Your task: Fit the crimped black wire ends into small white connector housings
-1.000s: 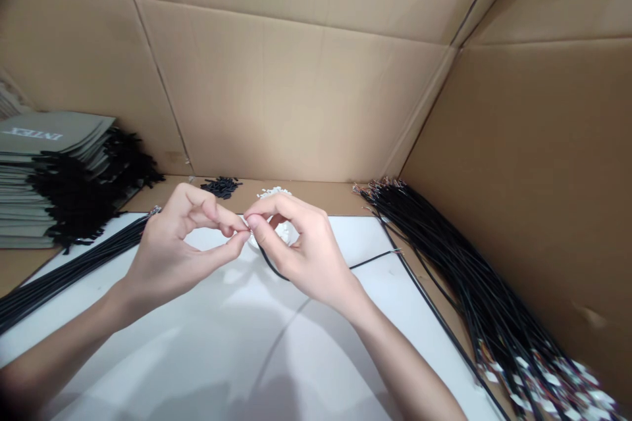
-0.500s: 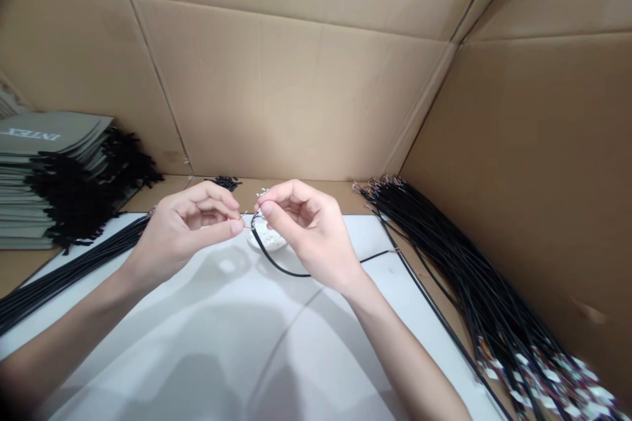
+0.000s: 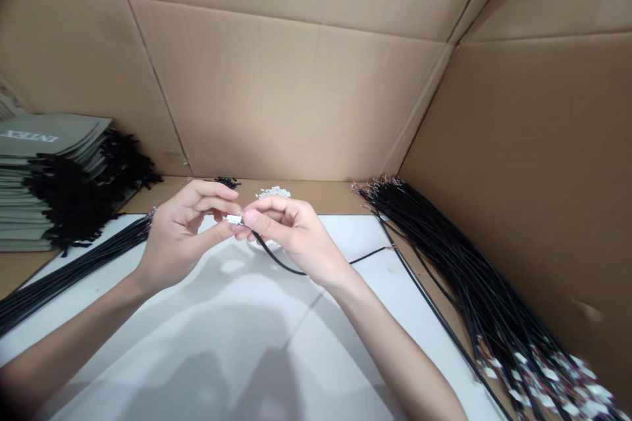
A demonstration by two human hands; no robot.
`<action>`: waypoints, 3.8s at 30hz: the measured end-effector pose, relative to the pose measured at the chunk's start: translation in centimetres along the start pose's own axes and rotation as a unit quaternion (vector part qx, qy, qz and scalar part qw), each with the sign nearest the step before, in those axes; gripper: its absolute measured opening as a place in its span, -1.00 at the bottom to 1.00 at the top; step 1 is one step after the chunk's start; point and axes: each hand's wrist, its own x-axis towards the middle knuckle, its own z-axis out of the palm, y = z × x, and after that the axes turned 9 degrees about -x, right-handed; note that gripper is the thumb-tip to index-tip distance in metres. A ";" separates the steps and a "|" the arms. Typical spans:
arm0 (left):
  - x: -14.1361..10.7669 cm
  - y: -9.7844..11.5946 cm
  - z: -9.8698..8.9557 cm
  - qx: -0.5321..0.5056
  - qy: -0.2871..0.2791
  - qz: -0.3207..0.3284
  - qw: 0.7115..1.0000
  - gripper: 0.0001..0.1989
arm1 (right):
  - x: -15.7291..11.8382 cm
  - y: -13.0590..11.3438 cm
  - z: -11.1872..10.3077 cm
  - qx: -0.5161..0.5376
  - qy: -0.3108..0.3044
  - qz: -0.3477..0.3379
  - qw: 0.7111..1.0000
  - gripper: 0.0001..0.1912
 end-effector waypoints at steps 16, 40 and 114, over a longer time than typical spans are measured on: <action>1.1 2.1 -2.6 0.107 -0.047 -0.027 0.993 -0.85 | -0.7 -0.5 0.9 -0.068 0.046 -0.009 0.997 -0.86; 0.5 3.3 -3.0 0.246 -0.084 0.092 0.961 -0.86 | -0.6 -0.4 1.1 -0.062 0.029 0.028 0.997 -0.85; 0.4 0.9 -0.9 -0.230 -0.116 -0.310 0.915 -0.95 | -3.2 -3.3 0.1 -0.583 0.075 -0.296 0.753 -0.83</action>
